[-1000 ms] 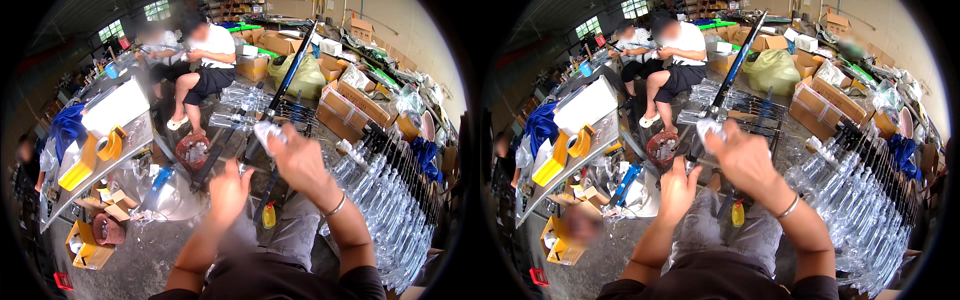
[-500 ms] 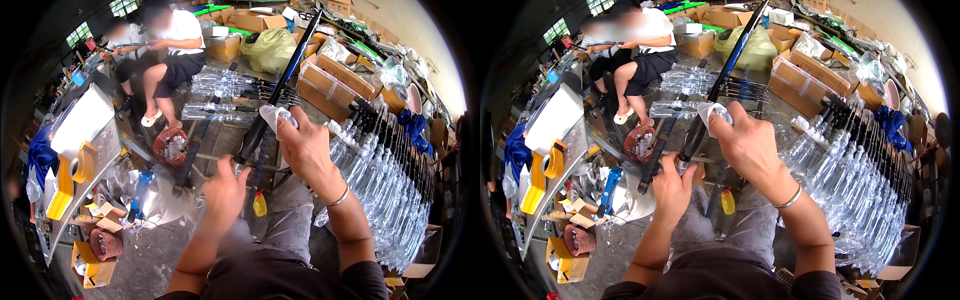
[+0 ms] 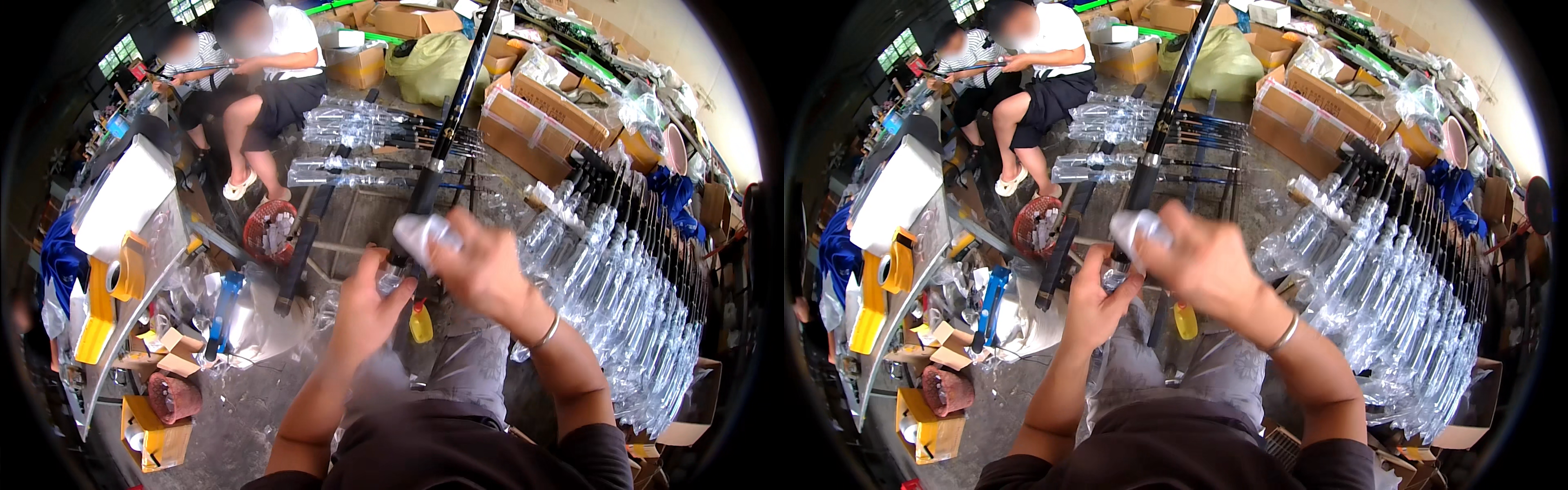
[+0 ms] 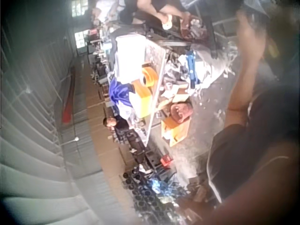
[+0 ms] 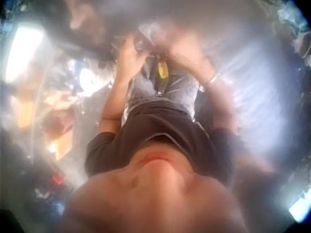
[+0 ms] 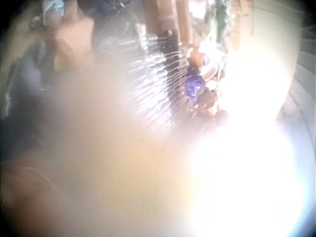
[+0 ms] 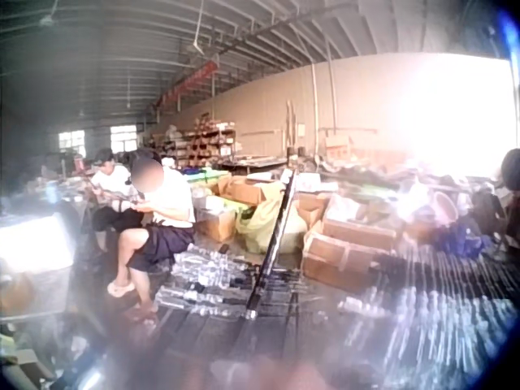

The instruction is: The person wipes the handle and shaft of a fishing rod with a white cloth. They repeatedly pick up rods from a metal rack, clean them, and place them back. The workspace is cluttered with boxes and plastic-wrapped items.

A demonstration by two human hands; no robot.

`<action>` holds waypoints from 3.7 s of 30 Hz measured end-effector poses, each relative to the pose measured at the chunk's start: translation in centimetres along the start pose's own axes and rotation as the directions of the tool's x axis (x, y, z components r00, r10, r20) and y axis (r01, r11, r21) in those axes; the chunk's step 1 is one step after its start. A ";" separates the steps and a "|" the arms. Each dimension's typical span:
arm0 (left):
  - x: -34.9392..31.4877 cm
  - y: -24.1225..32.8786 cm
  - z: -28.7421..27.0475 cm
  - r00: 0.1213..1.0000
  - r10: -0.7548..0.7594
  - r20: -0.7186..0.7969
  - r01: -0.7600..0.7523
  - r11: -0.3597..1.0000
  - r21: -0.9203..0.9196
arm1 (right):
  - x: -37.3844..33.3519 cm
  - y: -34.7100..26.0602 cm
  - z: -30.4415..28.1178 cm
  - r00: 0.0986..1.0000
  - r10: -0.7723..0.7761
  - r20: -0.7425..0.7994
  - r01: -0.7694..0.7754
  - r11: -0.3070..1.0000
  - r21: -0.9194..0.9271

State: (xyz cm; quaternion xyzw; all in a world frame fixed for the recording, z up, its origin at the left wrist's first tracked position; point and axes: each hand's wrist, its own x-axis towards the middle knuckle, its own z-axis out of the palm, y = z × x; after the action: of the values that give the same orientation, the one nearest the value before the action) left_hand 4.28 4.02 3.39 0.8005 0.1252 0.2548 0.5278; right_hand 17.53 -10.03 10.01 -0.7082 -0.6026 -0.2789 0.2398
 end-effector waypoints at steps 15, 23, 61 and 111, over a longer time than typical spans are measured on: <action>-0.5 2.0 -1.4 0.833 -0.238 0.500 0.534 0.582 -0.613 | -2.2 0.5 0.4 0.997 -0.072 0.014 0.070 0.992 0.104; 1.0 0.3 -1.6 0.666 0.062 0.743 0.712 0.244 -0.658 | -2.4 1.8 1.7 0.990 -0.071 -0.118 0.094 0.975 0.203; -0.4 2.0 1.2 0.991 0.037 0.127 -0.051 0.993 0.110 | -4.0 -0.2 0.8 1.000 -0.031 -0.002 0.031 0.998 0.062; -1.2 0.2 0.1 0.838 -0.213 0.503 0.510 0.636 -0.580 | -4.0 1.0 0.6 0.990 0.127 -0.056 -0.124 0.991 0.047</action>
State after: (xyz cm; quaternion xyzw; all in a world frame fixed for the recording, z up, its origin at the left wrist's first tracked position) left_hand 3.34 3.26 3.25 0.5335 0.0742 0.0049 0.8425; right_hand 18.15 -12.63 6.83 -0.7307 -0.5554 -0.2712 0.2898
